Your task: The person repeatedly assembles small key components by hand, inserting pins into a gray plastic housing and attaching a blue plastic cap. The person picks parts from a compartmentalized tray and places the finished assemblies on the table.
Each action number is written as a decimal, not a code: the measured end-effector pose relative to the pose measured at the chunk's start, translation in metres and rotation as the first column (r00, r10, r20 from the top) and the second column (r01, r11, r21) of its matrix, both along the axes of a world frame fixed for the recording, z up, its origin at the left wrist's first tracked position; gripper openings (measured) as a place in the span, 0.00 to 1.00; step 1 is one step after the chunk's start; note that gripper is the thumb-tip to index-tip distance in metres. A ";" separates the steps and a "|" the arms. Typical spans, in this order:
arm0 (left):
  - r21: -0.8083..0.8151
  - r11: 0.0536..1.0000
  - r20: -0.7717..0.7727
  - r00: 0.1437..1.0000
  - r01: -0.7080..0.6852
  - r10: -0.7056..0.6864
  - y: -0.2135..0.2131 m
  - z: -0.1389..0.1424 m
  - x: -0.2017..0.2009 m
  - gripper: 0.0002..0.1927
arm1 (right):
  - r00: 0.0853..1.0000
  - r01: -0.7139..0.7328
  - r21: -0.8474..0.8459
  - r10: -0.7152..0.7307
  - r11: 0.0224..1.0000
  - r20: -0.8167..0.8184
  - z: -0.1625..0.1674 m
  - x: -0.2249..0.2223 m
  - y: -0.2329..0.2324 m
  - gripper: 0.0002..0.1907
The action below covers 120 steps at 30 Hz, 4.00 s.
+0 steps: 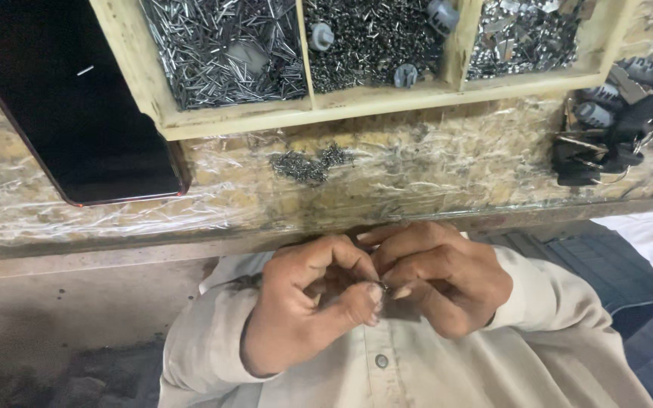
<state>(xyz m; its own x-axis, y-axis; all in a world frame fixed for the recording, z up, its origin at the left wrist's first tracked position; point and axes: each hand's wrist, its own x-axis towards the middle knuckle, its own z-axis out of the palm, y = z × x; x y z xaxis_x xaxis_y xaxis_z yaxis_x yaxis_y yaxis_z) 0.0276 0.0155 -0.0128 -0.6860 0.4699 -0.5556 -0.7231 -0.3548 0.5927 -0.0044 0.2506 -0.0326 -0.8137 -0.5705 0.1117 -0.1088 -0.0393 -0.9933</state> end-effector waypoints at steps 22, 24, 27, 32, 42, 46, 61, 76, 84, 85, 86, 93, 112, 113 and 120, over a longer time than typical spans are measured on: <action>-0.307 0.885 -0.687 0.725 -0.350 0.048 0.006 -0.006 0.005 0.10 | 0.725 0.120 0.634 0.369 0.764 -0.582 0.037 -0.061 0.006 0.22; -0.304 0.862 -0.736 0.675 -0.405 0.057 0.006 -0.012 0.001 0.10 | 0.711 0.082 0.616 0.387 0.783 -0.587 0.030 -0.058 0.011 0.25; -0.360 0.879 -0.661 0.750 -0.312 -0.004 0.002 -0.011 -0.006 0.09 | 0.617 0.072 0.699 0.519 0.712 -0.592 0.029 -0.053 0.010 0.20; -0.335 0.905 -0.665 0.746 -0.263 -0.029 -0.002 -0.014 -0.010 0.09 | 0.500 0.134 0.804 0.661 0.580 -0.560 0.041 -0.061 -0.009 0.15; -0.248 0.937 -0.650 0.760 -0.246 0.027 -0.006 -0.014 -0.015 0.08 | 0.893 0.399 0.590 -0.153 0.702 -0.422 0.021 -0.033 0.028 0.08; -0.179 0.949 -0.547 0.828 -0.260 0.123 0.004 -0.006 -0.010 0.05 | 0.961 0.218 0.434 -0.115 0.874 -0.252 0.018 -0.007 0.030 0.09; -0.251 0.878 -0.819 0.573 -0.406 0.031 0.013 -0.006 0.002 0.08 | 0.986 0.123 0.311 -0.081 0.942 -0.145 0.011 0.007 -0.010 0.14; 0.056 0.940 -0.192 0.921 -0.336 0.340 0.023 -0.009 0.024 0.04 | 0.823 0.495 0.318 -0.318 0.809 -0.471 0.025 0.017 -0.057 0.12; 0.074 0.926 -0.207 0.903 -0.369 0.377 0.025 -0.008 0.019 0.03 | 0.721 0.644 0.305 -0.423 0.701 -0.549 0.014 0.024 -0.072 0.16; 0.051 0.935 -0.232 0.906 -0.351 0.353 0.025 -0.008 0.018 0.03 | 0.712 0.639 0.281 -0.412 0.716 -0.569 0.011 0.026 -0.072 0.15; 0.028 0.943 -0.256 0.909 -0.332 0.328 0.025 -0.007 0.018 0.03 | 0.703 0.632 0.258 -0.400 0.731 -0.589 0.007 0.029 -0.071 0.14; -0.003 0.930 -0.248 0.901 -0.367 0.355 0.030 -0.005 0.024 0.03 | 0.635 0.709 0.205 -0.486 0.674 -0.601 -0.001 0.038 -0.072 0.09; -0.101 0.961 -0.383 0.901 -0.259 0.203 0.017 -0.007 0.002 0.04 | 0.944 0.034 0.235 0.046 0.971 -0.328 0.017 -0.020 -0.015 0.17; -0.079 0.962 -0.348 0.911 -0.263 0.221 0.017 -0.008 0.002 0.03 | 0.872 0.116 0.249 0.022 0.962 -0.489 0.014 -0.016 -0.015 0.17; -0.087 0.959 -0.321 0.919 -0.270 0.230 0.017 -0.012 0.010 0.02 | 0.996 0.052 0.275 -0.032 0.960 -0.078 0.018 -0.005 -0.005 0.14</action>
